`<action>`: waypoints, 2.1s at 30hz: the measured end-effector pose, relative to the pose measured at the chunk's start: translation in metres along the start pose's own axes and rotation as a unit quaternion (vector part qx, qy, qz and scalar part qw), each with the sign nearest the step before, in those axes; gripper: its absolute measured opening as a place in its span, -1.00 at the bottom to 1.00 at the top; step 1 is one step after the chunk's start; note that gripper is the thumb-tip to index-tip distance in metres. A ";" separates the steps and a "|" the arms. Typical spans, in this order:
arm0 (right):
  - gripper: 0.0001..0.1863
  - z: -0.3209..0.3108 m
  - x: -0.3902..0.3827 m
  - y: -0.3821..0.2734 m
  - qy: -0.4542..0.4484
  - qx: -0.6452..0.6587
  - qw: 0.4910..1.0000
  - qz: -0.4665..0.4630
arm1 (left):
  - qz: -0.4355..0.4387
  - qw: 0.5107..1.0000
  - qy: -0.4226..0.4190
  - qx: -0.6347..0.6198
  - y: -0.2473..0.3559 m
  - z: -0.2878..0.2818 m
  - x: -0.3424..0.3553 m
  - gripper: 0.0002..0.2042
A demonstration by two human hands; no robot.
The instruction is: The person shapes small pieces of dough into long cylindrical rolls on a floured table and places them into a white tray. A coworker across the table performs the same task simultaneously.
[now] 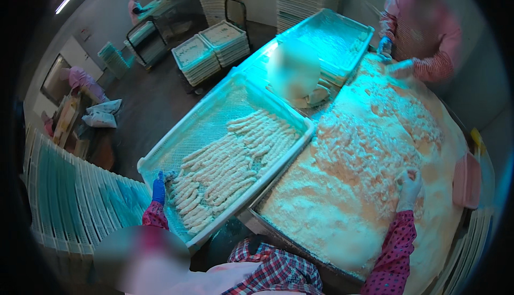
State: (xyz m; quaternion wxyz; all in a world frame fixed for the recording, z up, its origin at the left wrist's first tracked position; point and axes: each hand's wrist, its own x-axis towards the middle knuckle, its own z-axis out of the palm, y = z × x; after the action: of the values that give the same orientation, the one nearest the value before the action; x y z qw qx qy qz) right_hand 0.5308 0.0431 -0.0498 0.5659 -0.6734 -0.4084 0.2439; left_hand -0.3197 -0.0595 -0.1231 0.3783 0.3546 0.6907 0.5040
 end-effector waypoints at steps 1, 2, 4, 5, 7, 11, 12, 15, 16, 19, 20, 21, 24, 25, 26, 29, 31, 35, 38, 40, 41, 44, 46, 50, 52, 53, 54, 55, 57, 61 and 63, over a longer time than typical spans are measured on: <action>-0.89 -0.005 -0.007 -0.015 -0.003 -0.004 0.998 -0.059 | 0.029 0.999 -0.015 0.015 -0.010 0.005 0.003 -0.58; -0.87 0.004 -0.024 -0.040 -0.008 -0.012 0.993 -0.116 | 0.123 0.955 0.093 0.254 -0.018 0.005 0.002 -0.63; -0.84 0.027 -0.079 -0.089 -0.101 -0.096 0.978 -0.157 | 0.143 0.982 0.092 0.088 0.001 0.033 0.000 -0.67; -0.82 0.035 -0.106 -0.114 -0.139 -0.139 0.964 -0.181 | 0.020 0.994 0.108 0.014 0.065 0.087 -0.026 -0.67; -0.72 0.015 -0.129 -0.071 -0.359 -0.266 0.853 -0.268 | 0.201 0.979 -0.009 -0.016 0.060 0.116 -0.024 -0.65; -0.47 -0.019 -0.173 -0.064 -0.281 -0.327 0.898 -0.093 | 0.128 0.943 -0.287 -0.108 0.136 0.265 -0.106 -0.49; -0.40 -0.013 -0.186 -0.060 -0.258 -0.340 0.895 -0.129 | 0.278 0.894 -0.346 0.063 0.143 0.297 -0.120 -0.40; -0.32 0.009 -0.214 -0.055 -0.232 -0.405 0.872 -0.146 | 0.456 0.718 -0.472 0.230 0.136 0.403 -0.171 -0.22; -0.31 0.003 -0.215 -0.054 -0.232 -0.431 0.861 -0.136 | 0.460 0.714 -0.479 0.222 0.128 0.432 -0.182 -0.27; -0.39 -0.046 -0.192 -0.039 0.024 -0.373 0.925 -0.066 | 0.461 0.700 -0.503 0.212 0.103 0.487 -0.213 -0.42; -0.51 -0.061 -0.182 -0.044 0.118 -0.397 0.908 -0.068 | 0.462 0.693 -0.512 0.211 0.100 0.497 -0.222 -0.47; -0.54 -0.068 -0.181 -0.043 0.073 -0.401 0.910 -0.073 | 0.463 0.687 -0.520 0.210 0.097 0.503 -0.228 -0.52; -0.63 -0.076 -0.195 -0.028 -0.051 -0.432 0.889 -0.144 | 0.408 0.743 -0.502 0.171 0.101 0.507 -0.235 -0.60; -0.68 -0.072 -0.208 -0.025 -0.083 -0.450 0.864 -0.209 | 0.376 0.765 -0.501 0.152 0.097 0.501 -0.229 -0.61; -0.70 -0.074 -0.218 -0.022 -0.102 -0.424 0.869 -0.235 | 0.408 0.766 -0.475 0.143 0.089 0.497 -0.223 -0.63; -0.76 -0.094 -0.217 -0.009 0.001 -0.344 0.926 -0.154 | 0.218 0.856 -0.463 -0.067 0.085 0.486 -0.209 -0.73; -0.76 -0.107 -0.208 -0.005 0.203 -0.151 0.967 0.003 | 0.024 0.878 -0.473 -0.063 0.103 0.481 -0.214 -0.74; -0.77 -0.098 -0.211 0.003 0.048 -0.368 0.926 -0.068 | 0.241 0.800 -0.484 0.259 0.136 0.477 -0.219 -0.65; -0.76 -0.048 -0.227 -0.013 -0.031 -0.291 0.937 -0.193 | 0.336 0.792 -0.392 0.326 0.120 0.472 -0.201 -0.52; -0.76 -0.031 -0.221 -0.027 -0.015 -0.171 0.977 -0.127 | 0.438 0.739 -0.430 0.278 0.118 0.471 -0.219 -0.51; -0.76 -0.028 -0.216 -0.034 -0.040 -0.049 0.998 -0.028 | 0.490 0.709 -0.443 0.247 0.120 0.477 -0.233 -0.51; -0.76 -0.031 -0.203 -0.040 -0.099 0.090 0.984 0.121 | 0.491 0.721 -0.415 0.258 0.100 0.487 -0.239 -0.50; -0.75 -0.047 -0.197 -0.022 -0.121 -0.125 0.984 0.025 | 0.354 0.836 -0.410 0.087 0.098 0.486 -0.227 -0.70; -0.72 -0.047 -0.202 -0.027 -0.072 -0.162 0.983 -0.051 | 0.059 0.828 -0.558 -0.005 0.126 0.475 -0.200 -0.72; -0.72 -0.036 -0.202 -0.031 -0.118 -0.288 0.923 -0.228 | 0.300 0.764 -0.529 0.217 0.134 0.469 -0.192 -0.65; -0.73 -0.036 -0.203 -0.026 -0.133 -0.294 0.922 -0.212 | 0.409 0.699 -0.492 0.319 0.140 0.466 -0.191 -0.62; -0.73 -0.037 -0.206 -0.016 -0.147 -0.301 0.922 -0.195 | 0.437 0.690 -0.480 0.320 0.147 0.466 -0.192 -0.55; -0.74 -0.036 -0.203 -0.011 -0.162 -0.309 0.919 -0.183 | 0.471 0.672 -0.494 0.287 0.146 0.467 -0.196 -0.54; -0.75 -0.029 -0.199 -0.030 -0.152 -0.209 0.966 -0.028 | 0.526 0.636 -0.514 0.235 0.138 0.457 -0.210 -0.53; -0.75 -0.022 -0.206 -0.034 -0.180 -0.336 0.913 -0.149 | 0.462 0.672 -0.525 0.243 0.122 0.470 -0.212 -0.72; -0.70 -0.025 -0.207 -0.029 -0.165 -0.263 0.949 -0.054 | 0.492 0.661 -0.547 0.144 0.130 0.469 -0.202 -0.78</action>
State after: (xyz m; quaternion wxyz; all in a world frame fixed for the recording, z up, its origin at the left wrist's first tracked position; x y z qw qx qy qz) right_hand 0.4289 -0.1413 -0.0441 0.3057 -0.7257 -0.5814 0.2049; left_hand 0.2006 -0.0029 -0.0612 0.3288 0.9049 0.1480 0.2259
